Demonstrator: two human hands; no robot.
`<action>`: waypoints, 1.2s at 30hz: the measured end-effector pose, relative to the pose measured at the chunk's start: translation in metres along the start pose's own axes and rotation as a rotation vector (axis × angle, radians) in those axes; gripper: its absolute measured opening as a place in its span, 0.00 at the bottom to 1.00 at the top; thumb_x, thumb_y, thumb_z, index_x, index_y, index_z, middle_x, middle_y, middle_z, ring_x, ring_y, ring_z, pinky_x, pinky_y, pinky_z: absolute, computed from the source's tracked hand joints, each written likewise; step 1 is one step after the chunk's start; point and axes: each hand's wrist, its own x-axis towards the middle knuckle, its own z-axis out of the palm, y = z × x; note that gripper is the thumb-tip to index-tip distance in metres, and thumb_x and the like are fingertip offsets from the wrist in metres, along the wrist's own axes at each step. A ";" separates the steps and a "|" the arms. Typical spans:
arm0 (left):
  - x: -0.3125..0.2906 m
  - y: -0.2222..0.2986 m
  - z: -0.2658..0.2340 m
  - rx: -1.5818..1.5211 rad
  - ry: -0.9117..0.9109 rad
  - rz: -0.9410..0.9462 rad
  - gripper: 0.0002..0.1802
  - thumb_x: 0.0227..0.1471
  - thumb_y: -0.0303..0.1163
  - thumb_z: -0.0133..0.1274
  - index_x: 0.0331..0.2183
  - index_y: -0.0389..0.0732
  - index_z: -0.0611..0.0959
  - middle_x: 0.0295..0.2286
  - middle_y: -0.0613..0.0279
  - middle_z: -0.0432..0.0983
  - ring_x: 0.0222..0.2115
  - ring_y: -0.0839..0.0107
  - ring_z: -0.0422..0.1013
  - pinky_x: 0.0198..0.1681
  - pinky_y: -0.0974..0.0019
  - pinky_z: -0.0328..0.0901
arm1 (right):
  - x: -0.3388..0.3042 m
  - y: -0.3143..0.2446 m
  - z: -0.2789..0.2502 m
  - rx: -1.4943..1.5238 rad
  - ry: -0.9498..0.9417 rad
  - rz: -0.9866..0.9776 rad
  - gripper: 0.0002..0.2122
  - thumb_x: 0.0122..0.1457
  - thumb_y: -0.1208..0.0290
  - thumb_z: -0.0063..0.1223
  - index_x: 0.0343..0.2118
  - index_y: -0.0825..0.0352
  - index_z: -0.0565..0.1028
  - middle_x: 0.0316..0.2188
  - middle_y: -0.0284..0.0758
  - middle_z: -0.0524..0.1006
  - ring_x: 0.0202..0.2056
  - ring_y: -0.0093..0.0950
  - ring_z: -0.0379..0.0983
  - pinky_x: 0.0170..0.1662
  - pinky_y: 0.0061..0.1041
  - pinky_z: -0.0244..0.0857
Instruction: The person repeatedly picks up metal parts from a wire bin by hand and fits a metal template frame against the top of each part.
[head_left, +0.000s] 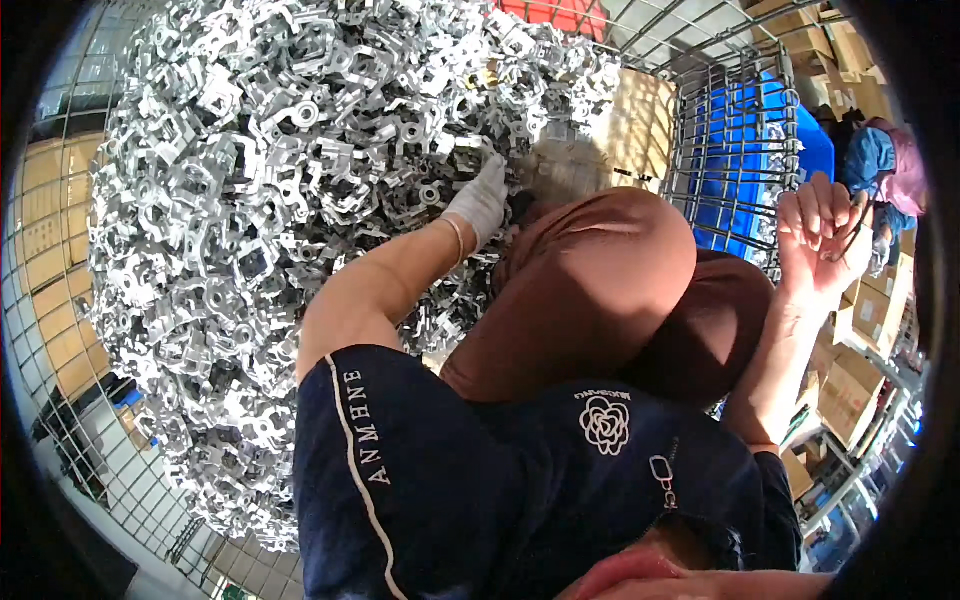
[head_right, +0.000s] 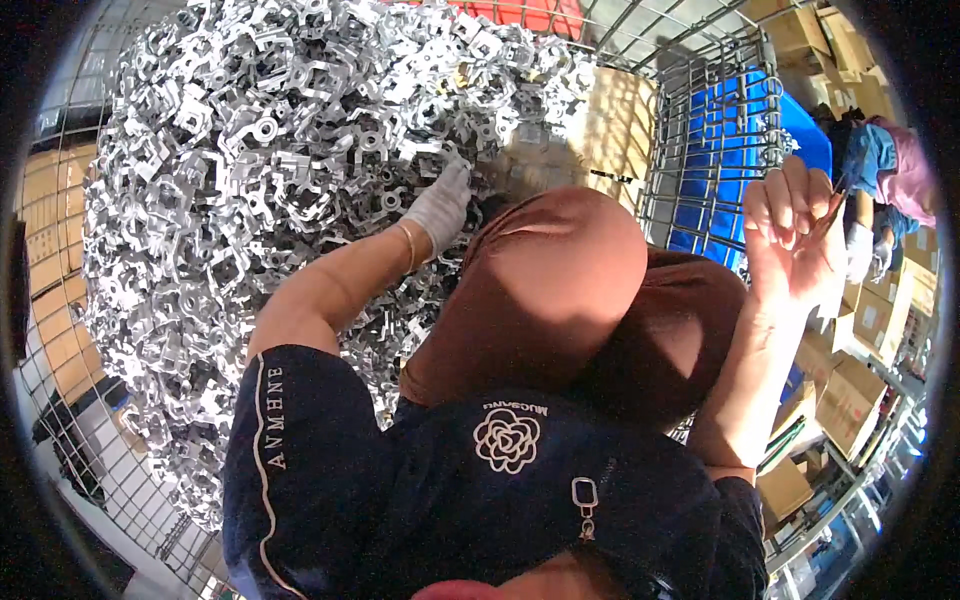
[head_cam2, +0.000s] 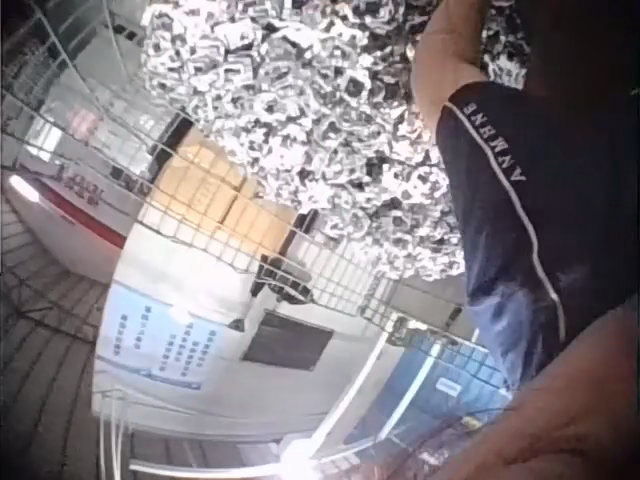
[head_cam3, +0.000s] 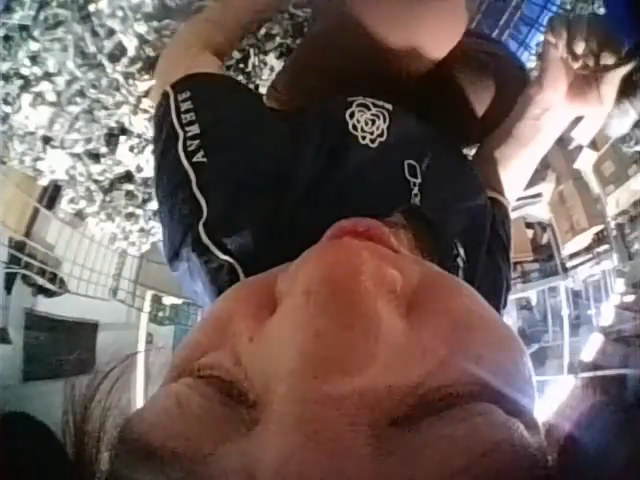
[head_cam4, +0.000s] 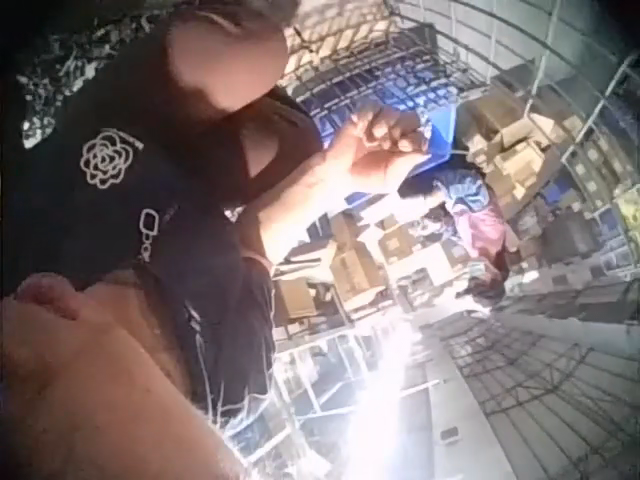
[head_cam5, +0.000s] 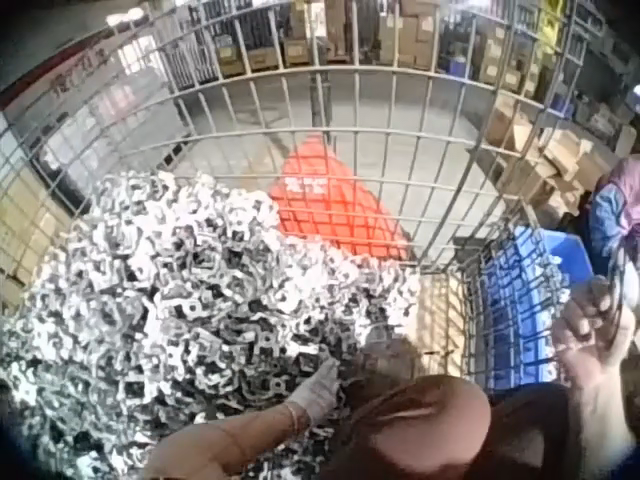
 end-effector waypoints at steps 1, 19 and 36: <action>0.001 0.004 -0.001 0.063 -0.028 -0.009 0.21 0.46 0.34 0.39 0.43 0.41 0.74 0.47 0.56 0.63 0.54 0.59 0.49 0.58 0.51 0.31 | -0.001 -0.002 -0.001 -0.011 -0.016 0.014 0.11 0.54 0.68 0.47 0.19 0.65 0.62 0.16 0.27 0.54 0.17 0.17 0.48 0.22 0.17 0.43; -0.041 -0.032 -0.057 -0.697 0.272 -0.365 0.11 0.40 0.39 0.48 0.25 0.42 0.74 0.27 0.55 0.70 0.33 0.61 0.65 0.45 0.56 0.56 | -0.011 -0.006 -0.002 0.026 -0.084 -0.050 0.10 0.57 0.68 0.42 0.21 0.66 0.62 0.17 0.27 0.53 0.17 0.18 0.46 0.24 0.18 0.42; 0.021 -0.084 -0.300 -2.769 0.716 0.446 0.34 0.44 0.67 0.32 0.27 0.44 0.73 0.25 0.63 0.71 0.24 0.69 0.68 0.26 0.65 0.65 | -0.023 -0.003 0.008 -0.100 0.222 -0.115 0.08 0.50 0.67 0.52 0.24 0.66 0.69 0.19 0.31 0.71 0.17 0.20 0.64 0.24 0.18 0.58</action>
